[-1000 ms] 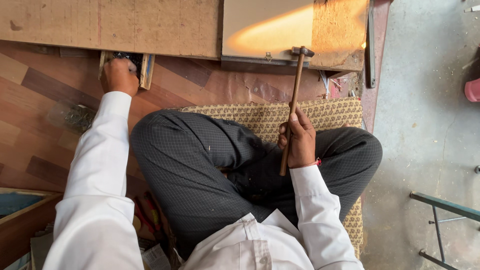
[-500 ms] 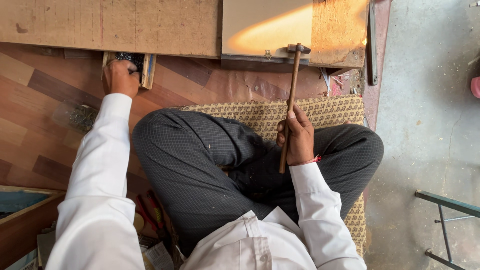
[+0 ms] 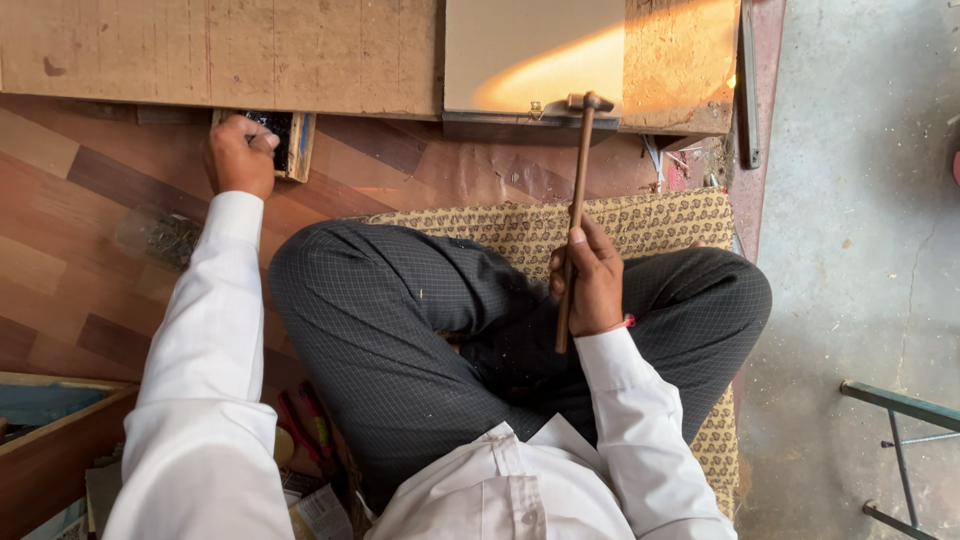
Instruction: The person sits on a mat and repeatedly assembles small rectangular cardboard pieces by placing metal clips on their edges and hammering them in. The person also uses scissors to trim the edges of the cardboard pieces before fastening them.
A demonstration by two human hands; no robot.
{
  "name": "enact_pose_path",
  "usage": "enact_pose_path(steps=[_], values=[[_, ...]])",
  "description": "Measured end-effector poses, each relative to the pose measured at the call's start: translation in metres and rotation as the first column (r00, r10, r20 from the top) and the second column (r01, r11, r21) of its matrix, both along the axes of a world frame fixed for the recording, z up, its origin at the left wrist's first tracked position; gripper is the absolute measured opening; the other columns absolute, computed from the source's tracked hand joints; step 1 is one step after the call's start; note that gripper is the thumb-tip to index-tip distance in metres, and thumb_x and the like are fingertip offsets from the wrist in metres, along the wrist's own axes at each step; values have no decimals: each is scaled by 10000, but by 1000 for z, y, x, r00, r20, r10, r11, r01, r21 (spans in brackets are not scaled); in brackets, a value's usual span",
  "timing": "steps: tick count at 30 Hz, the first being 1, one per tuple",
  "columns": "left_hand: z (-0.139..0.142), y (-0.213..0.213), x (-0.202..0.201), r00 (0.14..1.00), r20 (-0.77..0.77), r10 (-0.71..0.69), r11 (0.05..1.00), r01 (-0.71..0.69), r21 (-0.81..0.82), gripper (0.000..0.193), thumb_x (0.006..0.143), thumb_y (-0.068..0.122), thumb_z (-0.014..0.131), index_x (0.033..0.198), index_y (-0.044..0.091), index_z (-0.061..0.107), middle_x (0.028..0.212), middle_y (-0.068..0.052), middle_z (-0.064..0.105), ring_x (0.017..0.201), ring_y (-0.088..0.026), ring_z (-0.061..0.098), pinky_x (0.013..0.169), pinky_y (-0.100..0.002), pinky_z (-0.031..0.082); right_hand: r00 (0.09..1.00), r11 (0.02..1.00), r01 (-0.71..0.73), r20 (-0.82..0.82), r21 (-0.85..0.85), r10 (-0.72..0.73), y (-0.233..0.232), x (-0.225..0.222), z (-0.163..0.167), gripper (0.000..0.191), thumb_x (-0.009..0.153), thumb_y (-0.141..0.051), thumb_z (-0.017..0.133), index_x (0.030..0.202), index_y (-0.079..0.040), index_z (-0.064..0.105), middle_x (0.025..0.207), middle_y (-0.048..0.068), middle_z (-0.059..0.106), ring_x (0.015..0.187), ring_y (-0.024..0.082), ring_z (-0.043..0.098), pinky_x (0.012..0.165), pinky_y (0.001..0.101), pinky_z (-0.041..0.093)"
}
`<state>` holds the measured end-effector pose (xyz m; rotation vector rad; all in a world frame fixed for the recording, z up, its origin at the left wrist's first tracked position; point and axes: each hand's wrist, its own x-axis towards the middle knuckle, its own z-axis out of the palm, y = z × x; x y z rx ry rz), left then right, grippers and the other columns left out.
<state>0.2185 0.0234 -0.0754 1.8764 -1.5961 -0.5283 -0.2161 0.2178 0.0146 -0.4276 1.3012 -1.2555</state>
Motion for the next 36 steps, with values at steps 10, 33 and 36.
enact_pose_path(steps=[10,33,36], values=[[39,12,-18,670,-738,78,987,-158,-39,104,927,-67,650,999,-48,722,872,-128,746,698,-157,714,637,-273,600,998,999,46,40,25,-47,4,8,-1,477,1056,-210,528,1508,-61,500,697,47,593,450,110,497,395,253,408],[39,-8,-268,810,-265,-524,852,496,-167,57,881,21,776,932,24,750,875,-102,777,774,-191,740,718,-337,601,987,996,64,140,63,-73,-5,-5,16,375,1069,-228,520,1402,-71,587,698,30,583,473,99,494,427,247,409],[20,8,-281,743,-25,-669,718,636,-282,153,883,7,769,1027,40,732,966,-93,710,908,-197,706,791,-337,611,990,996,89,111,24,-92,-1,-28,36,330,1093,-223,516,1369,-67,608,704,15,588,470,83,477,421,237,395]])
